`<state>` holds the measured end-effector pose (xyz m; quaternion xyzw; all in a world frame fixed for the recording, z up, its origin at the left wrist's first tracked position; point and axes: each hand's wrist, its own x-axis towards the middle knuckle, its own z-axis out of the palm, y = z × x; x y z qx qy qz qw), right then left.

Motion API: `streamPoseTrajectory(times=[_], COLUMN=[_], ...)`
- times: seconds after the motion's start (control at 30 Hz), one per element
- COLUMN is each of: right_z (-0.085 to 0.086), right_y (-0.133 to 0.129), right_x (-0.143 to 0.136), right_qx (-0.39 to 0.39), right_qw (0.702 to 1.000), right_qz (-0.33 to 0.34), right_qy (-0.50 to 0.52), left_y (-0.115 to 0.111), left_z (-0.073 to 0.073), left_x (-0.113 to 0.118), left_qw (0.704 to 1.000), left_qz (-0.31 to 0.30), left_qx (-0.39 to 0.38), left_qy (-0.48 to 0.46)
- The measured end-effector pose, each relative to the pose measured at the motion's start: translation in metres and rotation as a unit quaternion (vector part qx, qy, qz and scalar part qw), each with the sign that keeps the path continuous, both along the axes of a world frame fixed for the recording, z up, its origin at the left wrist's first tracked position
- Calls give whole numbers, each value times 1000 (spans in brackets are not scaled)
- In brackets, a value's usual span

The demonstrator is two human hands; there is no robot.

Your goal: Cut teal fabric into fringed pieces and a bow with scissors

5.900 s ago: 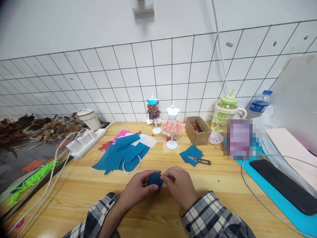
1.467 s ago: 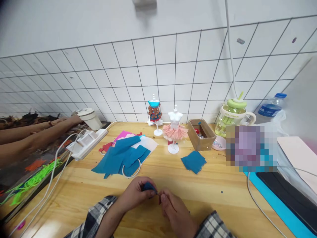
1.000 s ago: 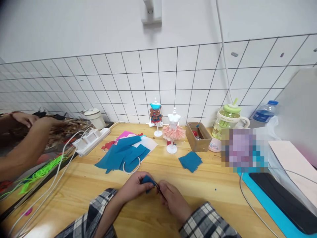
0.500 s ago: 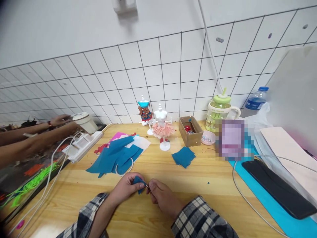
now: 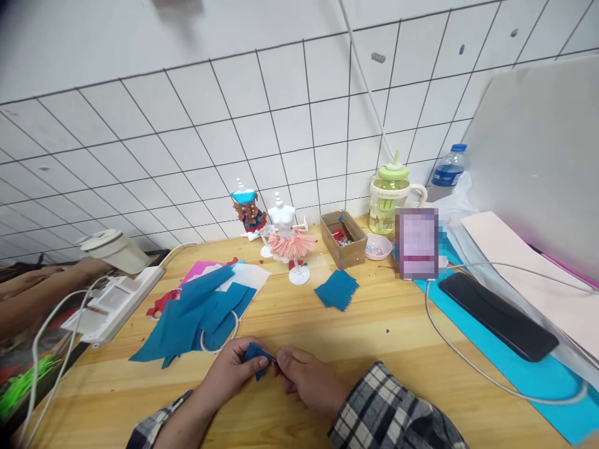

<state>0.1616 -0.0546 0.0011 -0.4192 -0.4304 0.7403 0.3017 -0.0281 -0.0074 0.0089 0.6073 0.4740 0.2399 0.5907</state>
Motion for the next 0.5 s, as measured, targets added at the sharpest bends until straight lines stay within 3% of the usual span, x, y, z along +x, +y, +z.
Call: streamPoseTrajectory(times=[0.13, 0.27, 0.5], right_z=[2, 4, 2], right_y=[2, 4, 5], right_x=[3, 7, 10], right_qx=[-39, -42, -44], right_qw=[997, 996, 996], right_qz=[25, 14, 5], right_qy=[58, 80, 73], left_y=[-1, 4, 13], left_z=[1, 4, 12], left_x=[4, 9, 9], left_qw=[1000, 999, 998], left_qz=[-4, 39, -3], left_qx=[16, 9, -25], left_qy=[-8, -20, -59])
